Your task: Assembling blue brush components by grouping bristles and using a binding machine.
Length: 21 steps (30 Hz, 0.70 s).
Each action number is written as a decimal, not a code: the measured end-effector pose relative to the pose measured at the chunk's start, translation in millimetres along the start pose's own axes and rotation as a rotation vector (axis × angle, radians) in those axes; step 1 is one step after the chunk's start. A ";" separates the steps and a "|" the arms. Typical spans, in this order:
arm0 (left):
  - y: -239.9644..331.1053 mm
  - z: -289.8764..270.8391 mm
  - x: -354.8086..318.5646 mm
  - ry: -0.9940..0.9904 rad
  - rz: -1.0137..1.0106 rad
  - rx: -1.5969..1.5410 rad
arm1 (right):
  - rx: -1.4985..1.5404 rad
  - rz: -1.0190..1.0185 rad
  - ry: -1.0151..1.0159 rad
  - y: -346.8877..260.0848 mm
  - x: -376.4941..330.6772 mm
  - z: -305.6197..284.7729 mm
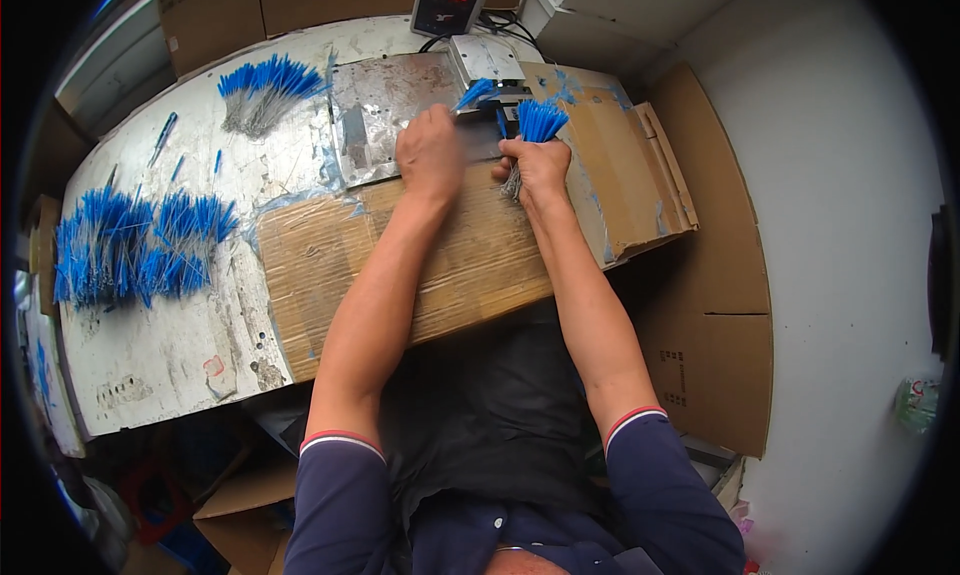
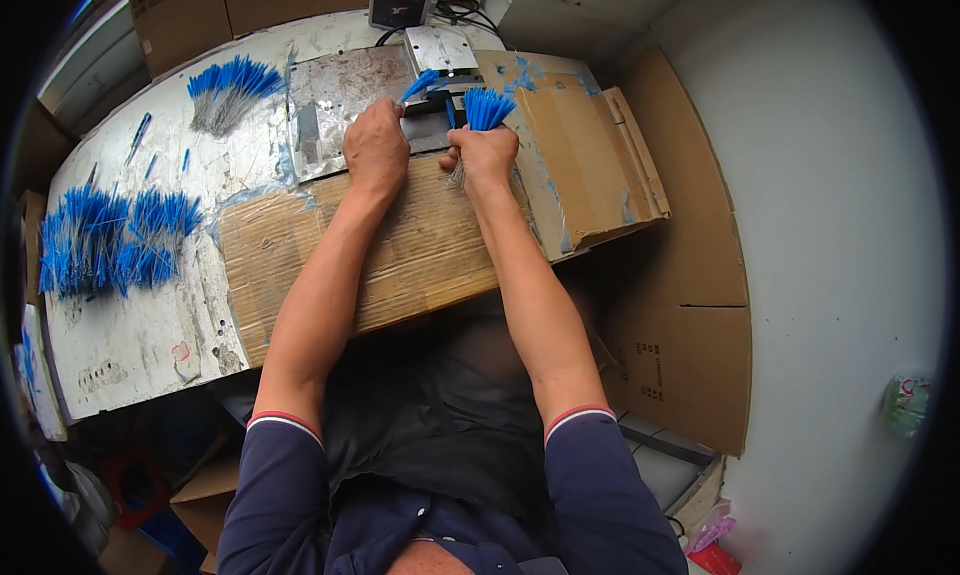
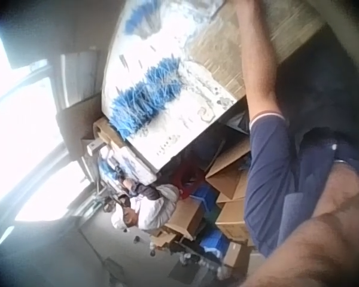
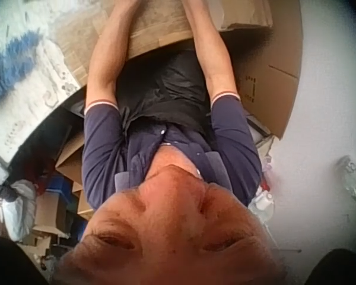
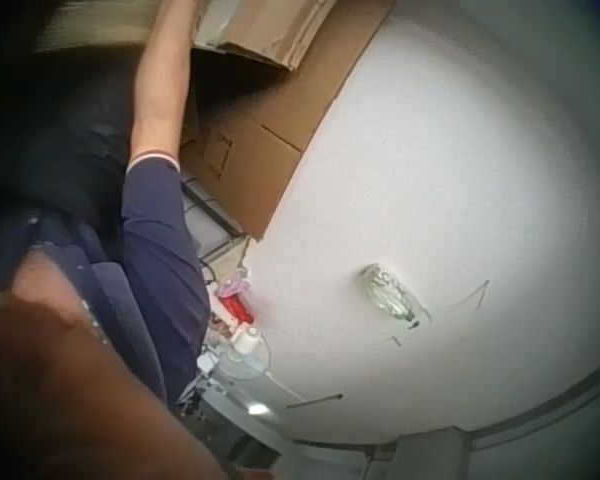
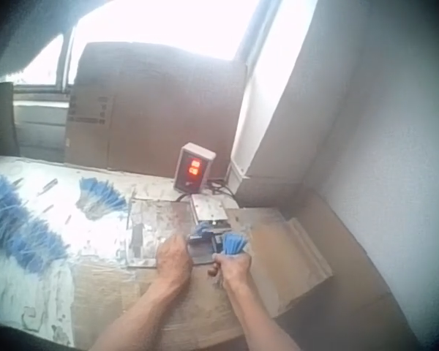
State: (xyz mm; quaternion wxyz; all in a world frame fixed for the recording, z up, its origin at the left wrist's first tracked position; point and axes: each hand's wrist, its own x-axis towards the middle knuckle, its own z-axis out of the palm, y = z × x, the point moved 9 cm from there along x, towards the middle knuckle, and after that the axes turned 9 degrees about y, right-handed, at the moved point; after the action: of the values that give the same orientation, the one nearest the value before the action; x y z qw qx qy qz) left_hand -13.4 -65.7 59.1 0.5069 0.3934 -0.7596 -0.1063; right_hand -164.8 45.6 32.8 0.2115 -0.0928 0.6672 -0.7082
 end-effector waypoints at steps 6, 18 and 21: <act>-6.2 -8.6 3.2 0.071 -0.113 -0.089 | -0.060 0.012 0.061 -1.5 5.9 1.2; 3.4 -6.0 4.0 0.069 0.007 -0.086 | 0.117 0.140 -0.110 2.7 8.4 -6.0; 3.1 -1.3 3.9 0.007 0.007 -0.078 | 0.175 0.145 -0.143 2.2 4.9 -7.7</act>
State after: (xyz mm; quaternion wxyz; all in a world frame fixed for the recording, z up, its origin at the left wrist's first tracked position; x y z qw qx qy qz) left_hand -14.5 -66.1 64.1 0.5247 0.3712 -0.7545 -0.1328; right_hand -172.0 50.5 29.1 0.3165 -0.0760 0.5908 -0.7382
